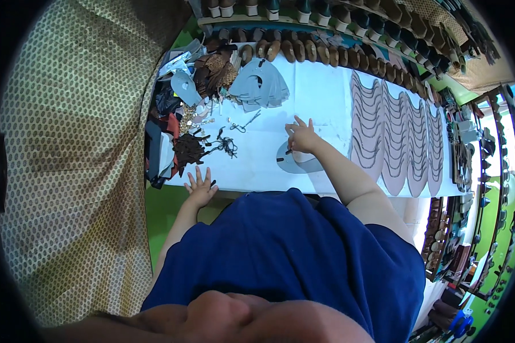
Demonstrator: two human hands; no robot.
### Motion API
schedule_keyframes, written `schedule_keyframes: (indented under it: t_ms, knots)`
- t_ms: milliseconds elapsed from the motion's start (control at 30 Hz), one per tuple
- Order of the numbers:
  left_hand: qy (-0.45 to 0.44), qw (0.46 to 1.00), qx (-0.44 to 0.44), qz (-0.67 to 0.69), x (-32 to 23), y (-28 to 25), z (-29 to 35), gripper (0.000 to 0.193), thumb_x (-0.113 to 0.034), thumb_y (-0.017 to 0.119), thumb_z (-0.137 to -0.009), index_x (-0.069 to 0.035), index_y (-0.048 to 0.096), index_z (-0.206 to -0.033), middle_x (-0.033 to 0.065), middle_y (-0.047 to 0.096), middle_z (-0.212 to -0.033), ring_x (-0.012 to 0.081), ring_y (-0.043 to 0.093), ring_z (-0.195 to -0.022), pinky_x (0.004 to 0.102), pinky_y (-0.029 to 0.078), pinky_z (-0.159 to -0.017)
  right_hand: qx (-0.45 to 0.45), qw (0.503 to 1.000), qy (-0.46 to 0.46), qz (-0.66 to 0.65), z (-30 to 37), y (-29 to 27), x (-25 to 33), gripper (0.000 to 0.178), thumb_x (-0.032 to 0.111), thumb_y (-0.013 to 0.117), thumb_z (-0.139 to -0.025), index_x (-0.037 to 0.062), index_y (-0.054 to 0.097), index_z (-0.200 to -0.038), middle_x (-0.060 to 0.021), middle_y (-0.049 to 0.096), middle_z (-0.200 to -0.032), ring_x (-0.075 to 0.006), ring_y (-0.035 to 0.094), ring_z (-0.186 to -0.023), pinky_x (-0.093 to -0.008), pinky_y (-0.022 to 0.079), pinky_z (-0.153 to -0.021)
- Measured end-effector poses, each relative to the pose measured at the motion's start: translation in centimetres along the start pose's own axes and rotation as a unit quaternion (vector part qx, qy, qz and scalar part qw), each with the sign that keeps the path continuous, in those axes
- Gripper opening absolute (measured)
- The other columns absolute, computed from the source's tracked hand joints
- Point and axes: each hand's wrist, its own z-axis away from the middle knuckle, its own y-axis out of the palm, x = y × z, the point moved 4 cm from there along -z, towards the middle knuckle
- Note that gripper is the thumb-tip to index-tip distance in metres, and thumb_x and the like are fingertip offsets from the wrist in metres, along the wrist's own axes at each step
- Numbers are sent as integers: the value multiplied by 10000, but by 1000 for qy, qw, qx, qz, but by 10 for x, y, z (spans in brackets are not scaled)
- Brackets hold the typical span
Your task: Organizing and arranging cut-out shoe upper components on a workspace.
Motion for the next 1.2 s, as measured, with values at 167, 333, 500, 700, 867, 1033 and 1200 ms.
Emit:
schedule_keyframes:
  t_ms: [167, 333, 500, 700, 867, 1033, 1200]
  knots:
    - [-23, 997, -66, -25, -6, 1, 4, 833, -535, 528, -956, -317, 52, -1603, 141, -149, -1659, 477, -139, -1493, 702, -33, -1129, -13, 999, -38, 12, -7, 12, -10, 109, 205, 778, -754, 263, 795, -845, -22, 391, -1562, -371, 124, -1519, -761, 97, -1124]
    - [-42, 992, -113, -27, -16, 6, 9, 814, -487, 549, -953, -268, 111, -1604, 147, -86, -1667, 444, -83, -1514, 682, -12, -1146, -15, 994, -90, 60, -7, 4, -3, 390, 215, 725, -799, 148, 701, -1183, -71, 410, -1541, -345, 136, -1520, -744, 86, -1136]
    - [-71, 961, -267, -29, -39, 15, 11, 759, -353, 583, -921, -128, 259, -1569, 186, 60, -1661, 415, 67, -1523, 688, 31, -1149, -62, 985, -138, 82, -8, 7, -1, 550, 207, 633, -864, 10, 548, -1372, -103, 492, -1463, -337, 211, -1502, -726, 126, -1142]
    - [-16, 961, -275, -18, -119, -3, 18, 743, -322, 607, -874, -88, 332, -1524, 215, 113, -1646, 440, 71, -1515, 702, 38, -1140, -155, 963, -205, 82, -8, 31, -17, 388, 188, 704, -791, 154, 706, -1178, -71, 573, -1375, -335, 315, -1459, -716, 207, -1129]
    - [27, 972, -235, -8, -173, -1, 3, 610, -347, 640, -866, -180, 516, -1439, 167, 108, -1659, 420, 66, -1522, 688, 43, -1151, -186, 946, -262, 33, 11, 36, -33, 375, 262, 688, -830, 218, 700, -1202, -59, 549, -1413, -329, 317, -1459, -707, 213, -1128]
    - [80, 975, -206, 33, -221, 3, -10, 502, -365, 628, -882, -230, 600, -1365, 176, 107, -1657, 429, 42, -1522, 683, 34, -1152, -176, 935, -303, 53, 28, 40, -43, 414, 402, 671, -850, 349, 664, -1261, -62, 443, -1518, -330, 266, -1484, -691, 211, -1135]
    - [83, 959, -233, 139, -242, 0, -24, 346, -398, 689, -838, -208, 760, -1119, 241, 141, -1634, 481, 4, -1507, 677, 23, -1153, -125, 939, -316, 58, 21, 46, -56, 494, 516, 580, -905, 387, 565, -1381, -84, 331, -1590, -335, 193, -1509, -716, 152, -1133]
